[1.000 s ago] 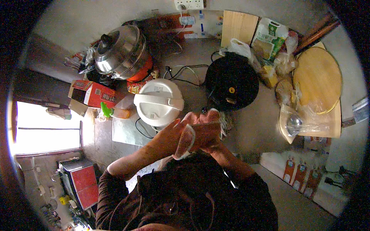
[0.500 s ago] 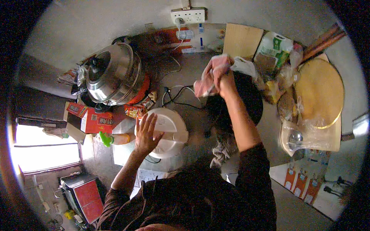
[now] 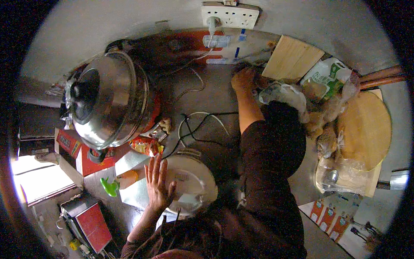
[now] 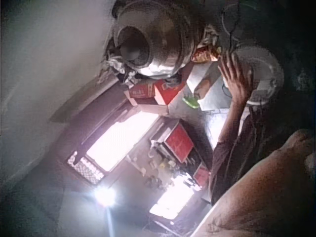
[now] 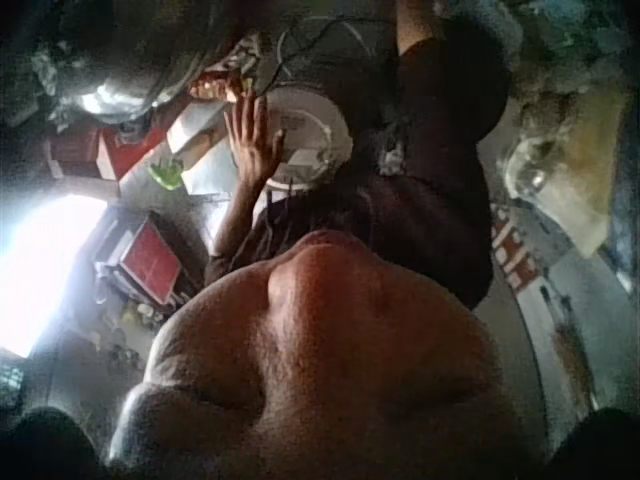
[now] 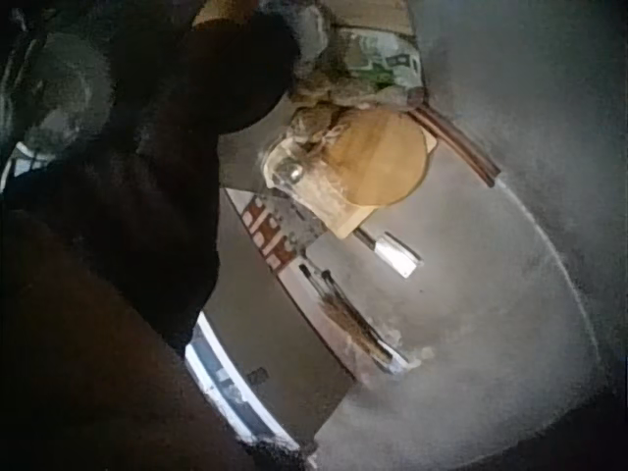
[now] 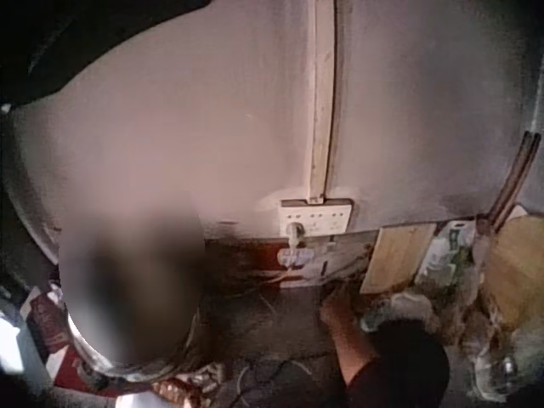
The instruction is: The person washes a cloth in the sink, then uses it to wipe the exterior of a white electric kettle and the surrounding countertop. They repeatedly rinse and wring the cloth, then continue wiping the kettle and nearby surfaces.
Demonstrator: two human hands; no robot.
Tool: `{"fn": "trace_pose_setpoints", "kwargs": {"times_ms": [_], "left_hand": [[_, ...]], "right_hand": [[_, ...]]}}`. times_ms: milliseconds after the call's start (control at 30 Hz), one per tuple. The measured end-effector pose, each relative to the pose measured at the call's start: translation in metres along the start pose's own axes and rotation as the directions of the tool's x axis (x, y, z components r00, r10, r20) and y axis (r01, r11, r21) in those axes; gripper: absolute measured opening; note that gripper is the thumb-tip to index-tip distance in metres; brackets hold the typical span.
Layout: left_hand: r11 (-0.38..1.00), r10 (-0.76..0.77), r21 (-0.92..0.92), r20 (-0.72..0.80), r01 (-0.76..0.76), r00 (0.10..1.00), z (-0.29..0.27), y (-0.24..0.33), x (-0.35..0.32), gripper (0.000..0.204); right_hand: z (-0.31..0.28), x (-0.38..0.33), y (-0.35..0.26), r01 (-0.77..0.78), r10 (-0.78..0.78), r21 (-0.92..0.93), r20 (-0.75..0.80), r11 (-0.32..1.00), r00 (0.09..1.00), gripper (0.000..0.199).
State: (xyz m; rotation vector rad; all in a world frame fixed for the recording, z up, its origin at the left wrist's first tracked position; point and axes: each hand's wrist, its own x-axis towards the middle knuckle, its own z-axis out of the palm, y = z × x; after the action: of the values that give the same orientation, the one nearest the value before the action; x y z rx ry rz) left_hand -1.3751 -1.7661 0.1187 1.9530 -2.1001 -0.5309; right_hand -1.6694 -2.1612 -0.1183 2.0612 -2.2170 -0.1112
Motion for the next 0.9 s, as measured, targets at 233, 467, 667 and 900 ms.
{"fn": "trace_pose_setpoints", "kwargs": {"times_ms": [233, 467, 667, 900], "left_hand": [[0.996, -0.042, -0.066, 0.139, 0.052, 0.989, -0.002, -0.001, 0.008, 0.085], [0.992, -0.031, -0.118, 0.139, 0.048, 0.99, -0.002, -0.003, 0.009, 0.083], [0.995, -0.005, -0.102, 0.128, 0.019, 0.992, -0.002, 0.0, 0.011, 0.085], [0.995, 0.054, -0.09, 0.124, -0.043, 0.991, 0.001, 0.003, 0.014, 0.079]], "right_hand": [[-0.046, 0.006, 0.008, -0.067, 0.048, 0.058, 0.274, 0.996, 0.96, 0.054], [-0.025, 0.02, 0.004, -0.135, 0.088, 0.122, 0.335, 0.983, 0.938, 0.073], [-0.067, -0.045, -0.066, -0.03, 0.031, -0.018, 0.073, 0.999, 0.997, 0.064], [-0.005, -0.104, -0.13, 0.367, -0.251, 0.311, -0.356, 0.877, 0.9, 0.061]]}}
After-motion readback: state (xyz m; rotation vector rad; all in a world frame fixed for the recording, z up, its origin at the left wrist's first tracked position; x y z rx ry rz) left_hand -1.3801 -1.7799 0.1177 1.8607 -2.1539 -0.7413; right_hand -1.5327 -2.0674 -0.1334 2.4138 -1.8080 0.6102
